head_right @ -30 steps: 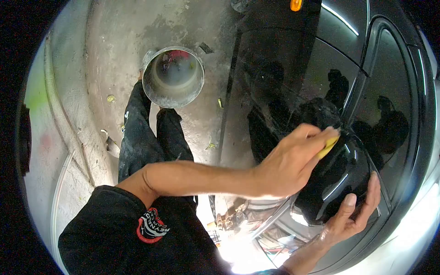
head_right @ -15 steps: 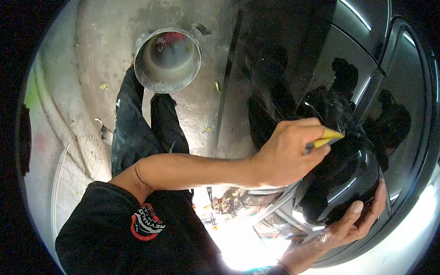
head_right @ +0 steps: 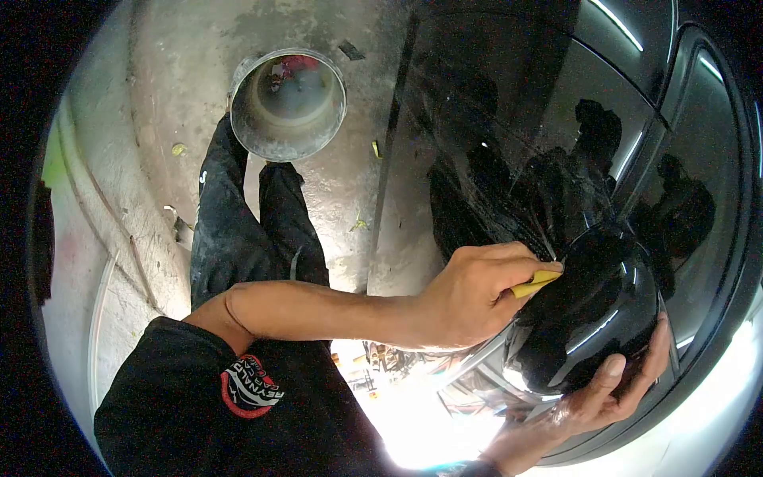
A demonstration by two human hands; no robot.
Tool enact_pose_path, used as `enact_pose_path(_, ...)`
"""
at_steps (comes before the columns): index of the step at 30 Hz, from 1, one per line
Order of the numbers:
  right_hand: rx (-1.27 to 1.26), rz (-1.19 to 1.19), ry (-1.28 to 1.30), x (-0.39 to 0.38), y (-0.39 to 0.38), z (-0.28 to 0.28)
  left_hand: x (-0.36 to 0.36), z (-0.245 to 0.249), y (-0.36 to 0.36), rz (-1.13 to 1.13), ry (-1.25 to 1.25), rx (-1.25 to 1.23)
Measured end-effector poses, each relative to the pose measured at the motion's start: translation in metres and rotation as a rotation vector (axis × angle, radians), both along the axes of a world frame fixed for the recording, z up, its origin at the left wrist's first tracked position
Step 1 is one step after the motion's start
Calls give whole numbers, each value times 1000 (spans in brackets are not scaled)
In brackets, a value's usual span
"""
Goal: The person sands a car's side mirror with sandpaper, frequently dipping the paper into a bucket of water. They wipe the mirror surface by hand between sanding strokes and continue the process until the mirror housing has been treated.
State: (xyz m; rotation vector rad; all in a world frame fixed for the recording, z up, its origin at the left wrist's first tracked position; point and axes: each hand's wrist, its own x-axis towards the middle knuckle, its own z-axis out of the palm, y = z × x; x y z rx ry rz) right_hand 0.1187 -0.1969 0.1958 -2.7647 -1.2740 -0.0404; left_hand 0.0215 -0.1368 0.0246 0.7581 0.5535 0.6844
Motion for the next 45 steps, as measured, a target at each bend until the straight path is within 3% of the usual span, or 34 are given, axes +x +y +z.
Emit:
enact_pose_path(5,-11,-14,-26,-3,1,0,35,-8,43,34,12,156)
enact_pose_path(12,2,-26,-10,-5,2,-2,29,1,30,75,-47,114)
enact_pose_path(13,0,-27,-13,-5,2,-2,41,-1,42,83,-24,201)
enact_pose_path(17,1,-28,-22,-7,5,-2,52,-8,73,-159,-79,304)
enact_pose_path(20,-23,-41,-21,-4,-2,1,39,-8,55,-41,-81,288)
enact_pose_path(24,-23,-44,-27,-6,0,1,60,4,79,-233,-96,406)
enact_pose_path(25,-41,-38,-34,-6,-1,2,70,8,101,-472,-92,467)
enact_pose_path(28,-59,-23,-29,-2,-2,5,61,1,95,-417,-184,390)
enact_pose_path(29,-61,-28,-26,-3,-1,5,52,-1,84,-257,-112,372)
enact_pose_path(32,-68,-38,-28,-1,-2,7,35,0,74,-225,-84,251)
enact_pose_path(36,-82,-54,-26,-3,-3,8,51,-4,85,-328,-98,435)
enact_pose_path(39,-85,-45,-21,-1,-1,6,24,5,64,-117,-61,354)
enact_pose_path(42,-80,-57,-26,-3,-3,5,48,2,78,-282,-123,418)
enact_pose_path(45,-51,-50,-19,-1,-3,4,23,11,68,-262,-78,408)
